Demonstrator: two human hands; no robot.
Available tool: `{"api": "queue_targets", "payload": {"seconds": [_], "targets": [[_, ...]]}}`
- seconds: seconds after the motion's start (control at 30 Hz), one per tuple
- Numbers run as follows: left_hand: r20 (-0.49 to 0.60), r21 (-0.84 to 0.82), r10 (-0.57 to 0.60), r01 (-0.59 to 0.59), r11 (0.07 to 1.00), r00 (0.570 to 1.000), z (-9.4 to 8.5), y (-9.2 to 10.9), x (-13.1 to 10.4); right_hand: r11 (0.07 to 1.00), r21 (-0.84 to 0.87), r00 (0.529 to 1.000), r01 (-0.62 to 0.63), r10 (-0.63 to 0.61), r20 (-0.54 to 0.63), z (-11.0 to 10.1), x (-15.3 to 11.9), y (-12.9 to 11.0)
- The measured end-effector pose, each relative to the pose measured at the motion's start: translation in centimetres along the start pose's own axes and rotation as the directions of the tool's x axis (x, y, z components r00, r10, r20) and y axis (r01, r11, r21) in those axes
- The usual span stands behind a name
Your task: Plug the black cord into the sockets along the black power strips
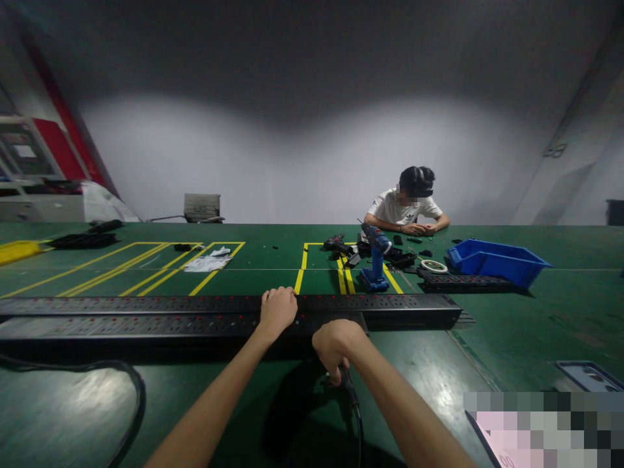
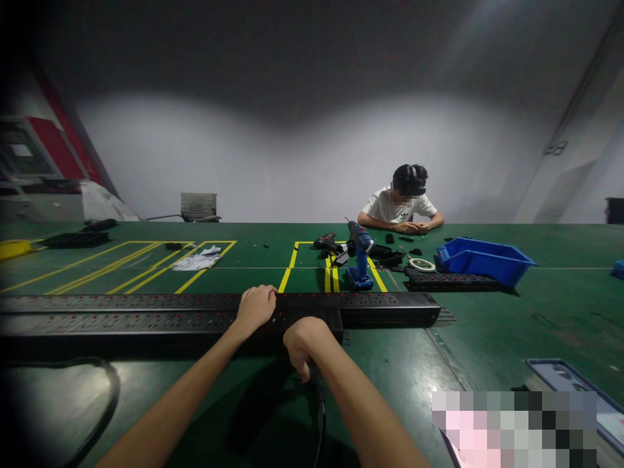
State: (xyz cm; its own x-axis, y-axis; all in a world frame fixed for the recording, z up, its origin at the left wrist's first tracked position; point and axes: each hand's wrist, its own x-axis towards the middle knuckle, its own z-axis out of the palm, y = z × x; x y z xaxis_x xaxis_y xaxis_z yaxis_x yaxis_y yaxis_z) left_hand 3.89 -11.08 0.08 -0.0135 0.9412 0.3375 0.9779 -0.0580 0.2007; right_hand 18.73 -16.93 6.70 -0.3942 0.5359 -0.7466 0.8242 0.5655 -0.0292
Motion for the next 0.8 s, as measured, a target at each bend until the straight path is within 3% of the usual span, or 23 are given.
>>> {"api": "queue_targets", "payload": {"seconds": [0.07, 0.1, 0.17, 0.27, 0.33, 0.43, 0.57, 0.8], "targets": [[0.006, 0.006, -0.006, 0.006, 1.000, 1.000, -0.1, 0.0, 0.0, 0.991, 0.060, 0.989, 0.118, -0.123, 0.077, -0.1, -0.1, 0.2], [0.010, 0.007, -0.010, 0.010, 1.000, 1.000, -0.1, 0.1, 0.0, 0.978, 0.095, 0.979, 0.186, -0.192, 0.063, -0.2, -0.4, 0.4], [0.012, 0.008, -0.016, 0.015, 1.000, 1.000, -0.2, 0.1, 0.0, 0.931, 0.160, 0.945, 0.328, -0.325, -0.043, -0.6, -1.2, 1.1], [0.000, 0.004, -0.015, 0.015, 1.000, 1.000, -0.2, 0.0, -0.1, 0.807, 0.229, 0.834, 0.544, -0.490, -0.254, -1.4, -3.1, 2.3], [-0.010, 0.003, -0.013, 0.013, 1.000, 1.000, -0.3, 0.0, -0.1, 0.728, 0.273, 0.767, 0.629, -0.523, -0.371, -2.0, -4.4, 3.0], [-0.001, -0.002, -0.020, 0.020, 1.000, 1.000, -0.3, 0.0, -0.1, 0.697, 0.317, 0.728, 0.643, -0.427, -0.536, -2.8, -5.1, 4.0], [-0.001, -0.012, -0.036, 0.035, 0.999, 0.999, -0.3, 0.0, -0.2, 0.789, 0.294, 0.677, 0.539, -0.199, -0.708, -3.9, -2.8, 4.8], [-0.011, -0.020, 0.021, -0.021, 1.000, 1.000, 0.0, -0.5, -0.1, 0.910, 0.359, 0.654, 0.205, 0.145, -0.742, -6.2, 2.9, 4.3]]}}
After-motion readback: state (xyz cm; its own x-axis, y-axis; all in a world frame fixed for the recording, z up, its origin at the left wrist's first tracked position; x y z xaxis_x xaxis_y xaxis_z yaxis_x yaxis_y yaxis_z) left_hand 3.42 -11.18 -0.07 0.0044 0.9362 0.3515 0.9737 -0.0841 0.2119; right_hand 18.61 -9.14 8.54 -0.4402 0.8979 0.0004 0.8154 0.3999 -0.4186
